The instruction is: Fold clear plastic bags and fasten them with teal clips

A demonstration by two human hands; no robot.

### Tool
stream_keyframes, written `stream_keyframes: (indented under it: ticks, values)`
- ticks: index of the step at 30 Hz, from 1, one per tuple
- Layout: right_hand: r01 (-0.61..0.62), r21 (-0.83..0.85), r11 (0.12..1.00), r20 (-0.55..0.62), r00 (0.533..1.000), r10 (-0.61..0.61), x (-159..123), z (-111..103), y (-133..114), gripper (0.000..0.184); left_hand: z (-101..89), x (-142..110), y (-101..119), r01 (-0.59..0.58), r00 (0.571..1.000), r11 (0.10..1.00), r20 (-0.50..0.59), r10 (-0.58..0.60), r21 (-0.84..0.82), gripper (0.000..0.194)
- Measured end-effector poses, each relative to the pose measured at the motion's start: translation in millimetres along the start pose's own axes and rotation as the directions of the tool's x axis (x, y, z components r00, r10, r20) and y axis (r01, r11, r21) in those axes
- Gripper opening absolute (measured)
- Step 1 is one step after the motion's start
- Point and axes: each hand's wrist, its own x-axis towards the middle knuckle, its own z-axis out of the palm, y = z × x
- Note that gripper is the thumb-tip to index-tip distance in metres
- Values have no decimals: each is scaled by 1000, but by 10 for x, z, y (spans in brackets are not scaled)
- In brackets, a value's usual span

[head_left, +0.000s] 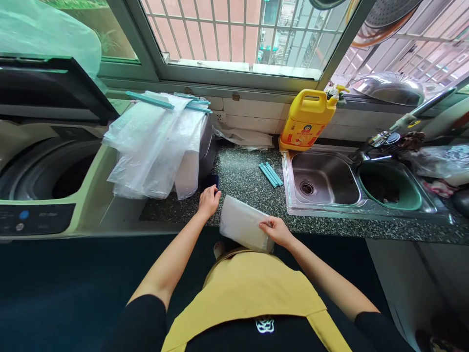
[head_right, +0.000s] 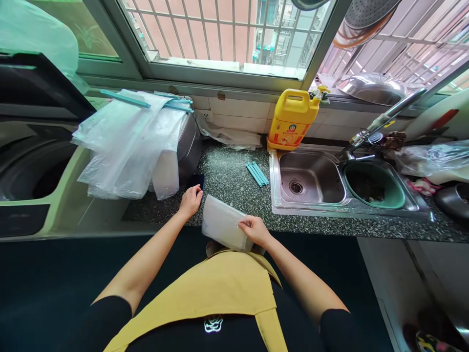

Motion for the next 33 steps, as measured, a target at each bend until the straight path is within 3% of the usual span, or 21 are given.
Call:
stream_keyframes:
  ticks: [4, 8, 11, 17, 19, 23, 28, 31, 33]
  values:
    - [64, -99, 993, 35, 998, -61, -56, -88, -112, 31, 94, 185, -82, 52, 997, 997, 52, -50, -54, 14]
    - [51, -45, 998, 48, 998, -49, -108, -244, -270, 34, 141, -55, 32, 53, 979, 968, 202, -2, -246, 32]
    - [-12, 65, 998, 72, 997, 7, -102, -369, -322, 37, 165, -249, 174, 118, 949, 907, 315, 18, -405, 50]
    - [-49, 418, 907, -140, 983, 117, 3, -491, -270, 54, 133, -344, 392, 201, 966, 811, 248, -72, -549, 54]
    - [-68, 450, 891, -160, 975, 155, 35, -477, -238, 52, 106, -340, 427, 210, 972, 788, 213, -103, -578, 54]
    - [-94, 370, 924, -202, 963, 179, 80, -418, -186, 38, 49, -345, 472, 207, 978, 774, 157, -140, -599, 52]
    - [-42, 269, 962, -193, 976, 96, 93, -491, -181, 41, -13, -383, 529, 183, 983, 783, 103, -152, -594, 52]
    - [97, 80, 992, -220, 973, -77, 64, -652, -308, 65, -47, -420, 555, 133, 991, 826, 87, -102, -548, 50]
    - [230, -115, 966, -216, 944, -250, 61, -737, -475, 74, -68, -449, 587, 78, 995, 862, 94, -35, -500, 48]
